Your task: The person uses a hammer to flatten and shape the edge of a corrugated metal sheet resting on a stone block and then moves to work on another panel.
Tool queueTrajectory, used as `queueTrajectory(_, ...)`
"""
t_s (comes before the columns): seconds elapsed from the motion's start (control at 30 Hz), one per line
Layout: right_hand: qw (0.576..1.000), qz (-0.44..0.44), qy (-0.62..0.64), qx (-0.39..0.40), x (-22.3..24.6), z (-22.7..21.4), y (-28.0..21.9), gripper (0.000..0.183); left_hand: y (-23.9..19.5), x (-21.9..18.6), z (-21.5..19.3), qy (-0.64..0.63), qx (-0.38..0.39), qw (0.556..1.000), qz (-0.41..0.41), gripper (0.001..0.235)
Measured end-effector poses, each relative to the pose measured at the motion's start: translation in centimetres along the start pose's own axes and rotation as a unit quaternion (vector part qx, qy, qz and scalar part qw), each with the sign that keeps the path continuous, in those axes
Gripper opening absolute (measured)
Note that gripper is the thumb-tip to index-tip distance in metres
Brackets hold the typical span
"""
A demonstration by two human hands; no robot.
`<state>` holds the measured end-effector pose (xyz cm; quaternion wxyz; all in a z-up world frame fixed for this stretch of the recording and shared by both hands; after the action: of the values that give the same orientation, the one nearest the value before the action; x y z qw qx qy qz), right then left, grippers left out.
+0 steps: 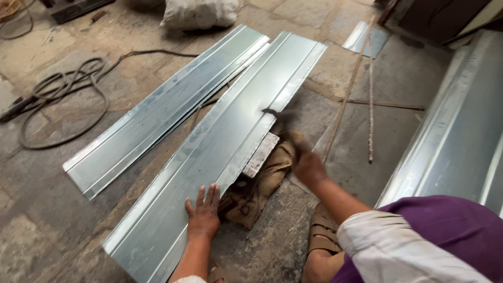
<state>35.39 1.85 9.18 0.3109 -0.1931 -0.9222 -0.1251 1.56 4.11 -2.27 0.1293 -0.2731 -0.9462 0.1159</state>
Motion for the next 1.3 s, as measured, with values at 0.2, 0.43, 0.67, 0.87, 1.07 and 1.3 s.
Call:
queueTrajectory(0.2, 0.982, 0.163, 0.002, 0.097, 2.3, -2.0, -0.1, 0.039, -0.5, 0.3, 0.1, -0.008, 0.039, 0.999, -0.007, 0.079)
queueTrajectory(0.43, 0.983, -0.087, 0.13, -0.097, 3.2, -4.1, 3.1, 0.013, -0.3, 0.4, 0.7, 0.017, -0.003, 1.0, -0.006, 0.078)
queueTrajectory(0.67, 0.995, 0.035, -0.09, 0.023, -1.6, 1.1, 0.2, 0.032, -0.7, 0.4, -0.3, -0.005, 0.031, 0.999, -0.009, 0.077)
queueTrajectory(0.87, 0.988, 0.144, -0.005, 0.06, 0.4, -1.5, 0.9, 0.034, -0.5, 0.6, -0.1, 0.005, 0.036, 0.999, -0.002, 0.079)
queueTrajectory(1.07, 0.958, 0.154, -0.155, 0.183, -2.3, 2.8, -1.0, 0.034, -0.8, 0.6, -1.2, -0.027, 0.075, 0.997, -0.002, 0.081)
queueTrajectory(1.3, 0.959, 0.121, -0.129, 0.222, -1.6, 3.6, -2.2, 0.03, -0.4, -0.1, -2.6, -0.047, 0.071, 0.996, 0.016, 0.085)
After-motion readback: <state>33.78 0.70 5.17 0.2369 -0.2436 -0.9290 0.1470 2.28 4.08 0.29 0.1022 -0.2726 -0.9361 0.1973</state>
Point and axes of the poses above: each hand's wrist, its own y-axis towards the middle knuckle, its own z-axis out of the palm, x = y × z, the point moved 5 cm from there along y, towards the middle knuckle, and after that the axes turned 5 degrees about z, right-handed, at the moved point
